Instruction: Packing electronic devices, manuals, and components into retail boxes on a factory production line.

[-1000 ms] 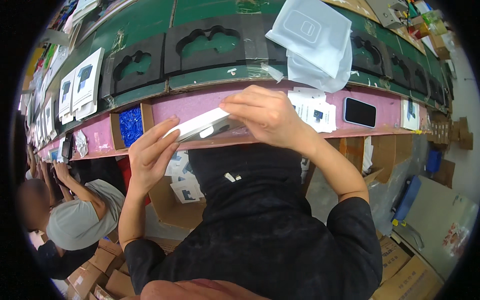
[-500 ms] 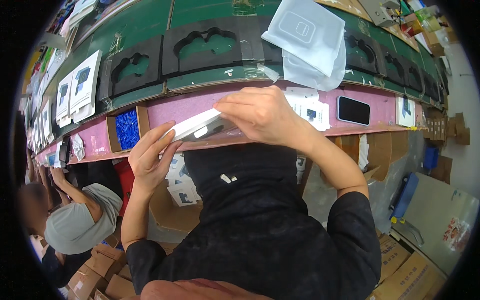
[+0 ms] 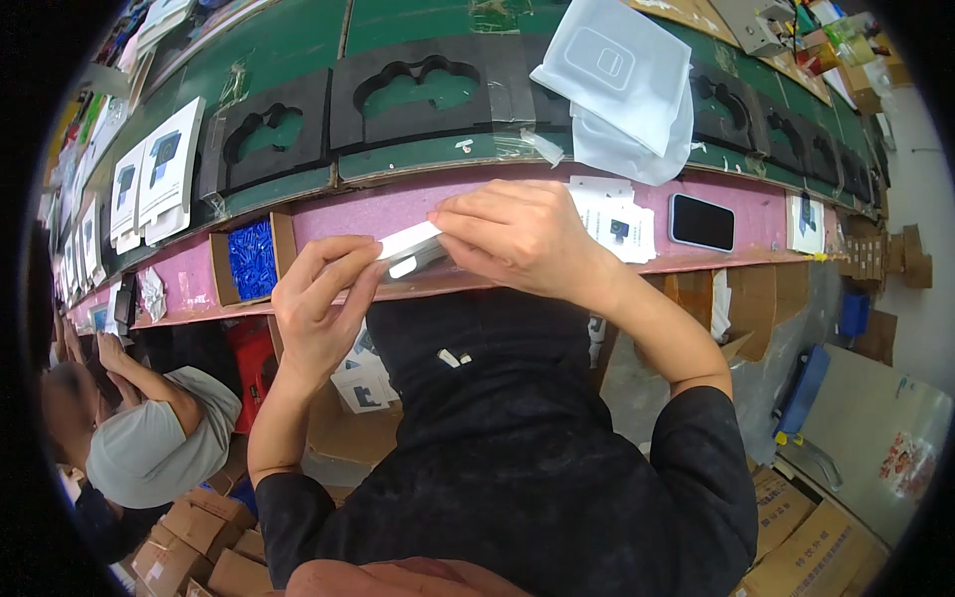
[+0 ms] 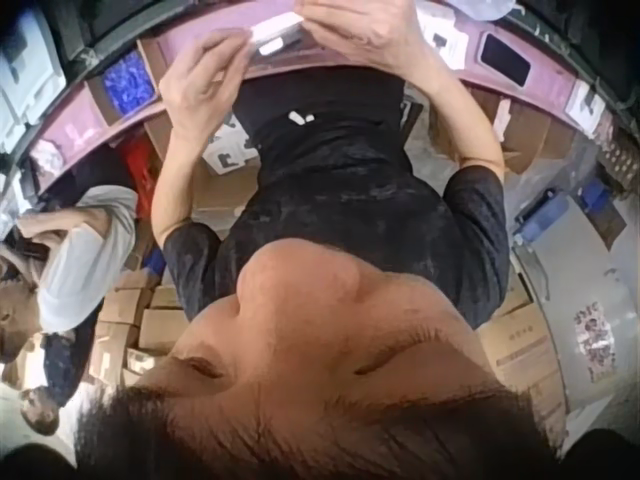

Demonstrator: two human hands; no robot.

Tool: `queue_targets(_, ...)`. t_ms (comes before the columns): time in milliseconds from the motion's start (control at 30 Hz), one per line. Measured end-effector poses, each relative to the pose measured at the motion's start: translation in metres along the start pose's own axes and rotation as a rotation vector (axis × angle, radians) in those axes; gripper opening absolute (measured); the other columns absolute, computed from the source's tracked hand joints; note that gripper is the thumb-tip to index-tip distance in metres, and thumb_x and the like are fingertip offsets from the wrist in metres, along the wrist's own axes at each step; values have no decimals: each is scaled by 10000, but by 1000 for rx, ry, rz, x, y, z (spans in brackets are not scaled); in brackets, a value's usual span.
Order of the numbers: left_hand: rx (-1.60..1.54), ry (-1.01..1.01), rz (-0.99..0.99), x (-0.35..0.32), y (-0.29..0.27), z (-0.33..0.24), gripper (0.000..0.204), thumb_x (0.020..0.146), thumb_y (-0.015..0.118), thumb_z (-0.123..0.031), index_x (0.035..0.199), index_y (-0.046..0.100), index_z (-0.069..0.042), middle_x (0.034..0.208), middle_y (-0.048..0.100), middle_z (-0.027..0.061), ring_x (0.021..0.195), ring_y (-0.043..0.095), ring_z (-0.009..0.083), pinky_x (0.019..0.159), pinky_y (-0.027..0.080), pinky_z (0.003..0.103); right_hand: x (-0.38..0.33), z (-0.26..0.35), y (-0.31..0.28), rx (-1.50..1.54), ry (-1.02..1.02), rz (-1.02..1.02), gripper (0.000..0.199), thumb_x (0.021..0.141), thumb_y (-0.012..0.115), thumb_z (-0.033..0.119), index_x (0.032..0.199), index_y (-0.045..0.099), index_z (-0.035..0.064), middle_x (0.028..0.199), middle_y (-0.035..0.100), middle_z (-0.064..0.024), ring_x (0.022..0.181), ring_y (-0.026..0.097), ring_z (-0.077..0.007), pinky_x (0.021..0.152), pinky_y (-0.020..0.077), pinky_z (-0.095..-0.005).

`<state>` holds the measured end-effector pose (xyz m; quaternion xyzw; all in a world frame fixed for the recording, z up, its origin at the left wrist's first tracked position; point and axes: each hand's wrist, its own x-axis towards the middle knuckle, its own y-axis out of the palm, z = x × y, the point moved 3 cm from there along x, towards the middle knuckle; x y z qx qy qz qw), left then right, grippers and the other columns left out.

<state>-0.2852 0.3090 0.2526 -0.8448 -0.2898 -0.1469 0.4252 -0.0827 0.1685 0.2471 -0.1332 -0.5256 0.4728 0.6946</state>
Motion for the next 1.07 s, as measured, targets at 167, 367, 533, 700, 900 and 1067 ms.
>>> queue_targets(167, 50, 45, -12, -3, 0, 1, 279, 807, 863, 18, 1072, 800, -40, 999, 748, 91, 769, 739, 215, 609, 570, 318, 2, 3, 2, -28, -4, 59, 228, 824, 854, 50, 1042, 791, 29, 986, 791, -89, 827, 774, -237, 674, 613, -320)
queue_targets(367, 37, 65, 15, -4, -4, 5, 334, 802, 865, 8, 1124, 803, -57, 1002, 748, 94, 783, 740, 227, 623, 575, 326, 2, 5, 6, -53, -64, -2, 255, 824, 853, 60, 1065, 782, 15, 1017, 791, -116, 860, 780, -261, 705, 630, -341)
queue_targets(533, 26, 121, 118, -3, -12, 3, 428, 743, 901, -52, 1160, 805, -69, 1102, 755, 121, 924, 760, 291, 726, 610, 359, -8, 3, 9, -50, -134, 11, 344, 806, 877, 119, 1112, 771, 3, 1112, 790, -142, 932, 783, -291, 747, 645, -370)
queue_targets(700, 49, 192, 105, -16, -8, 16, 475, 732, 901, -64, 1194, 789, -59, 1171, 743, 147, 1005, 758, 321, 796, 620, 382, -12, 1, 16, -37, -184, -28, 390, 793, 882, 158, 1128, 771, -7, 1146, 786, -148, 976, 782, -298, 804, 650, -386)
queue_targets(900, 48, 246, 83, -13, -8, 22, 468, 750, 874, -28, 1207, 771, -34, 1151, 747, 166, 1012, 758, 339, 819, 624, 390, -10, -2, 24, -91, -213, -73, 356, 791, 873, 140, 1101, 772, -4, 1143, 788, -137, 983, 774, -288, 811, 650, -379)
queue_targets(1067, 15, 260, 40, -17, -5, 30, 452, 786, 843, 3, 1229, 761, -34, 1193, 746, 170, 1037, 752, 356, 835, 626, 405, -5, -1, 29, -103, -227, -122, 346, 796, 868, 133, 1104, 770, 10, 1150, 790, -114, 969, 769, -269, 790, 649, -363)
